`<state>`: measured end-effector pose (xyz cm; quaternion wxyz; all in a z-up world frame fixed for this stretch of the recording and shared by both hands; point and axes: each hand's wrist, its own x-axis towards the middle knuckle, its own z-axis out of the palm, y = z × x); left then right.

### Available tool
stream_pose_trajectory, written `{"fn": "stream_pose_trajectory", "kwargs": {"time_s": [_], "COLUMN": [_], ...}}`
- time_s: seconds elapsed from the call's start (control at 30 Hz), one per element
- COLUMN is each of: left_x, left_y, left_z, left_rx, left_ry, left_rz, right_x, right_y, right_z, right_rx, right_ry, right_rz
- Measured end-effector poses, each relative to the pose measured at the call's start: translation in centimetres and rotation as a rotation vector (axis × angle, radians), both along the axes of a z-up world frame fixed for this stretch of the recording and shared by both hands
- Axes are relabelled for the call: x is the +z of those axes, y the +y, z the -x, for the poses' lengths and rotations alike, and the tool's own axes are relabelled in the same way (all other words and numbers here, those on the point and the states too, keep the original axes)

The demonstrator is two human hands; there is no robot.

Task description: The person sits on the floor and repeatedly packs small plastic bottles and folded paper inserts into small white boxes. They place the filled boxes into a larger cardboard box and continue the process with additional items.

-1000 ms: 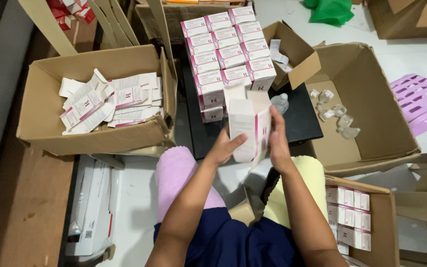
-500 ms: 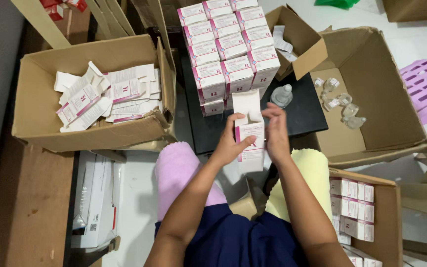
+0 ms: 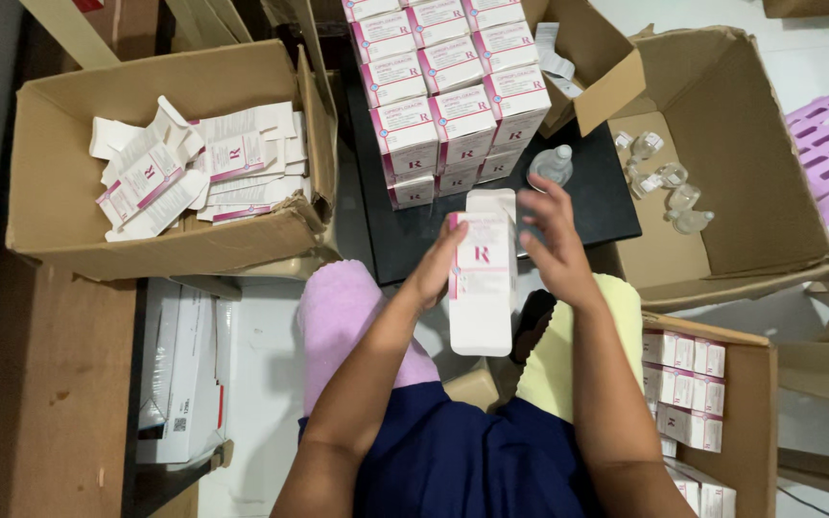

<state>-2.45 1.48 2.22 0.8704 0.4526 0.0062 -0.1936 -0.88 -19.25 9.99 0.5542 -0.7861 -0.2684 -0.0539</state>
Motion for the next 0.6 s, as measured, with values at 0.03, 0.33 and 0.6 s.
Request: {"fn": "stream_pose_trajectory", "kwargs": {"time_s": [0.03,0.33,0.6], "left_x": [-0.1,-1.2,3.8], "left_y": [0.4,0.2,-0.2], "left_z": [0.2,0.8,3.0], "left_rx": [-0.045,-0.046,0.277], "left_ry": [0.116,-0.144,-0.762], "left_rz": [0.077,-0.332,-0.749], "right_x": [1.3,2.2,-1.1], "right_y": [-0.4,0.9,-0.2], "right_z": [0.4,1.3,0.9], "right_rx": [0.066,0.097,0.14], "right_ry": [-0.12,-0.009,0.136], "right_rz": [0.167,0.296,-0.192]}}
